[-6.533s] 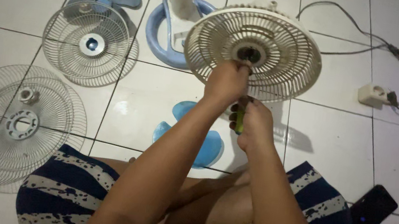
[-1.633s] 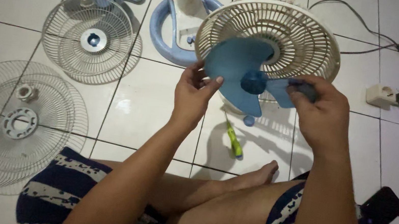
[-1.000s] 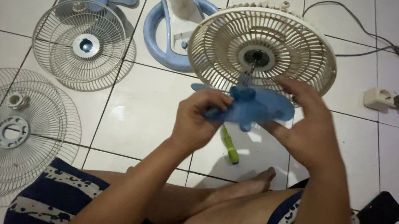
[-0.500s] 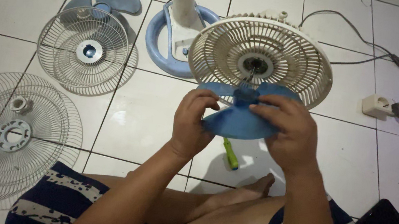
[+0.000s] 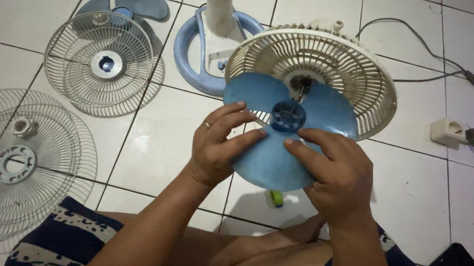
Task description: The person assembles a pedestal fan by attaching the front grille, inserting the fan blade onto the motor shaft, and securing it with a nut using a screwdriver. The person then attaches the rear grille to complete the assembly.
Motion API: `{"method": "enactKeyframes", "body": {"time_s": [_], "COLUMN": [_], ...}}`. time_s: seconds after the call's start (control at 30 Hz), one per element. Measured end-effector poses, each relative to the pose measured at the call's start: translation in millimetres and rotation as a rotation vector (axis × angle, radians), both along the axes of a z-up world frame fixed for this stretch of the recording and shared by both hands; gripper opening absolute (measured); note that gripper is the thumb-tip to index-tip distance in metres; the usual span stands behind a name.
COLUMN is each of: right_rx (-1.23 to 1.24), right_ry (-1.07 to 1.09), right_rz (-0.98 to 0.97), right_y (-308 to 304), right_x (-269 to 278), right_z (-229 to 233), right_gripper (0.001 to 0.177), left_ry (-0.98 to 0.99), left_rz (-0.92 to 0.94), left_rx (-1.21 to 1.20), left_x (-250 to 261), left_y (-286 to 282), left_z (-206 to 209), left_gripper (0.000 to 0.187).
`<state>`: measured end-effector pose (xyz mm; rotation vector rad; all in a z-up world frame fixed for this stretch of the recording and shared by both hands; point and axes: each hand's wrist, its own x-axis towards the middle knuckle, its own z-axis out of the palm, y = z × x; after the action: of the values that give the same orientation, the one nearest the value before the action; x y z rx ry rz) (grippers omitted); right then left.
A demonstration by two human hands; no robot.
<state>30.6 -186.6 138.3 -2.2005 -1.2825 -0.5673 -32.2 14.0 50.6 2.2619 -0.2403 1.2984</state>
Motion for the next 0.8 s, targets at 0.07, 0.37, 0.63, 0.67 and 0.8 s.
{"method": "enactKeyframes", "body": {"time_s": [0.07, 0.37, 0.63, 0.67, 0.8], "right_rx": [0.022, 0.013, 0.170, 0.201, 0.282], "right_ry": [0.010, 0.307, 0.398, 0.431, 0.476], "right_rz": [-0.010, -0.081, 0.006, -0.005, -0.048], "right_y": [-3, -18, -16, -13, -9], "right_x": [2, 21, 41, 43, 44], "right_z": [1, -13, -56, -60, -69], "right_gripper": [0.040, 0.060, 0.049, 0.045, 0.037], "left_ry": [-0.047, 0.092, 0.075, 0.080, 0.117], "left_rz": [-0.022, -0.097, -0.015, -0.015, -0.056], "left_rx": [0.046, 0.067, 0.072, 0.046, -0.007], "left_x": [1, 2, 2, 2, 4], "left_y": [1, -2, -16, -17, -20], "left_z": [3, 26, 33, 33, 29], "left_gripper": [0.025, 0.020, 0.017, 0.018, 0.018]}}
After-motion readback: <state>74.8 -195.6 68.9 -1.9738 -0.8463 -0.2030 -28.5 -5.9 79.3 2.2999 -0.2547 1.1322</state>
